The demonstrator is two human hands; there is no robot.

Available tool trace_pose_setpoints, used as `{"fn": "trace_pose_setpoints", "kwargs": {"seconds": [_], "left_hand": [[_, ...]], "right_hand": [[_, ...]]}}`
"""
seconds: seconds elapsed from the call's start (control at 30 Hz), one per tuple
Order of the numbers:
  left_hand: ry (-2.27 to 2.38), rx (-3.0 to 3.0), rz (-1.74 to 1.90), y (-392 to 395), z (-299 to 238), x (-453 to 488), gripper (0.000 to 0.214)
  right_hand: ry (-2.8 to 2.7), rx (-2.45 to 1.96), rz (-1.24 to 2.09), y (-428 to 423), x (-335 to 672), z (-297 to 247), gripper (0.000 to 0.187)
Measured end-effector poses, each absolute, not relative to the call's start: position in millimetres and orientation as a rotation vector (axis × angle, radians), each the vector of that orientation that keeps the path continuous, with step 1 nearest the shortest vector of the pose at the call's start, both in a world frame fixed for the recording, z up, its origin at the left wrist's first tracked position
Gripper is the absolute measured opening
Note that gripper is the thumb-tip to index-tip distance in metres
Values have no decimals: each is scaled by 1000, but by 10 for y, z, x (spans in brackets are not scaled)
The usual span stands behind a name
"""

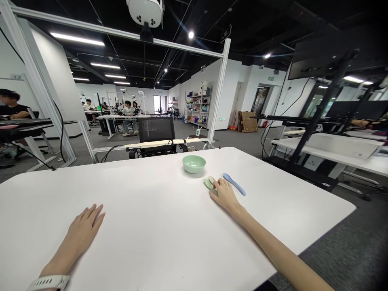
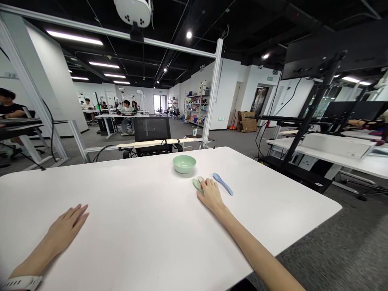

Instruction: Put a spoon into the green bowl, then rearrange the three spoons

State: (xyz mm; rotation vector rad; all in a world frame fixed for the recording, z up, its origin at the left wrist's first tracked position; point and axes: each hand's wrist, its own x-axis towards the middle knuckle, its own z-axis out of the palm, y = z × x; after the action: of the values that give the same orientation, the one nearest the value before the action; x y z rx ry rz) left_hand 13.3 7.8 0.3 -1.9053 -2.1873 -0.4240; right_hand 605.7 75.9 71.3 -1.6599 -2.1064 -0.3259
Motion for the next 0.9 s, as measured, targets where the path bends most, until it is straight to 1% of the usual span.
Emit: {"fn": "trace_pose_setpoints", "kwargs": {"seconds": [0.1, 0.27, 0.4, 0.53, 0.73, 0.9], "left_hand": [[-2198, -1902, -429, 68, 19, 149, 79], [-2225, -1909, -431, 50, 31, 164, 81], [-2227, -1916, -404, 52, 55, 177, 83], [-2258, -1931, -349, 46, 109, 204, 85], [-2242, -1909, -384, 41, 107, 216, 83], [-2228, -1911, -438, 34, 93, 217, 81]], "right_hand": [[-2117, -1724, -290, 752, 6018, 760, 16], [-2121, -1699, -204, 688, 5864, 808, 16], [-2117, -1630, -109, 505, 5460, 816, 15], [-2155, -1671, 14, 353, 5015, 838, 11], [-2180, -1805, 45, 343, 4783, 880, 13], [-2200, -1767, 7, 364, 4777, 815, 12]]}}
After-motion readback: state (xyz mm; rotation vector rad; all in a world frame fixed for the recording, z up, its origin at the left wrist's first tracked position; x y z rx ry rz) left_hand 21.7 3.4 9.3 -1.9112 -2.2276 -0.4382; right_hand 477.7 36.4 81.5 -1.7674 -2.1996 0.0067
